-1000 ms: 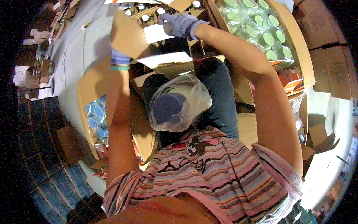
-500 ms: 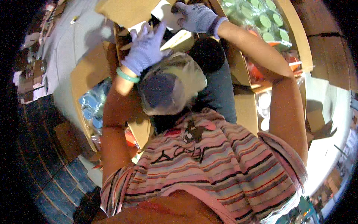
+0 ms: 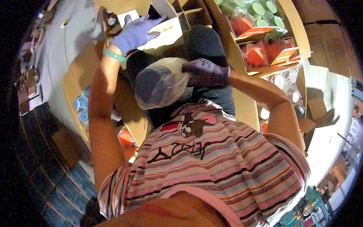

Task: The person places glass jars, plastic jugs, and boxed items into partitioned cardboard boxes while sitting on the floor.

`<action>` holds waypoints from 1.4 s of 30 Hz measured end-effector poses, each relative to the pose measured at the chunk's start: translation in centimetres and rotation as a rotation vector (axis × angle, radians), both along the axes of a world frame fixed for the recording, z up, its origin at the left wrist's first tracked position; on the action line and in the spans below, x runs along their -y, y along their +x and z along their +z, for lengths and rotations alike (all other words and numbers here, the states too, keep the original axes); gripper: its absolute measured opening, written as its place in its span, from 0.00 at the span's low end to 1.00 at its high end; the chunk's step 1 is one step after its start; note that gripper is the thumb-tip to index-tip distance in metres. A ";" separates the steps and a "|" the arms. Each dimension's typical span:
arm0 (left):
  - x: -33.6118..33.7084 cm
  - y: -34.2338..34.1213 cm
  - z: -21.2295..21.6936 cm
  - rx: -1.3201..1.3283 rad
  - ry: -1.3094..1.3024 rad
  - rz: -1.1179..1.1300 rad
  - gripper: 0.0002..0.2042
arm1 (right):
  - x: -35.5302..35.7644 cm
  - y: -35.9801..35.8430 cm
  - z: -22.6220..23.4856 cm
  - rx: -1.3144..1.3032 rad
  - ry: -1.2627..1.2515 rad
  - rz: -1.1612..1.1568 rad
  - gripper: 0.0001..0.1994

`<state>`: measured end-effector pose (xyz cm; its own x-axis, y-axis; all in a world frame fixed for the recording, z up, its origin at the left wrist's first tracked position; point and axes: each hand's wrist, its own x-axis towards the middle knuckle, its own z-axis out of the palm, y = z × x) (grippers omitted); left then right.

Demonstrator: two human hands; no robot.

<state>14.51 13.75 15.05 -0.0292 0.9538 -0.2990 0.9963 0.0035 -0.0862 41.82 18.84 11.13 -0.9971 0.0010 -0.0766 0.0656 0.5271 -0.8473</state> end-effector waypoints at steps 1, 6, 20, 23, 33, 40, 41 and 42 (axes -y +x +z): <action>0.4 0.3 -0.1 -0.010 -0.026 -0.006 0.31 | 0.0 -0.2 0.7 -0.017 -0.153 -0.069 0.22; 3.6 1.1 0.9 0.071 0.078 -0.022 0.30 | -3.8 -2.0 7.8 -0.344 -0.155 -0.439 0.21; 7.5 3.0 -3.2 0.039 0.682 -0.090 0.22 | -9.7 -15.5 10.5 -0.805 -0.260 -0.906 0.19; 7.6 5.0 -1.8 0.181 0.643 0.090 0.18 | -8.4 -15.1 9.8 -0.845 -0.267 -0.800 0.19; 5.3 5.0 -1.9 0.393 0.366 0.181 0.17 | -5.5 -11.3 6.0 -0.727 0.140 -0.642 0.23; 6.9 3.8 -2.3 0.370 0.463 0.146 0.16 | -4.3 -12.1 3.9 -0.565 0.254 -0.576 0.28; 7.6 3.4 -2.6 0.357 0.463 0.146 0.16 | -3.7 -12.5 7.1 -0.817 0.293 -0.575 0.24; 7.7 3.1 -2.8 0.352 0.467 0.122 0.16 | -3.4 -12.3 10.3 -1.068 0.348 -0.585 0.20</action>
<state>17.65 6.08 12.30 -0.1224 0.9826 0.1396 0.9545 0.0780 0.2879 29.49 22.21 21.40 -0.4058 0.3190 0.8565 -0.2655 0.8555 -0.4445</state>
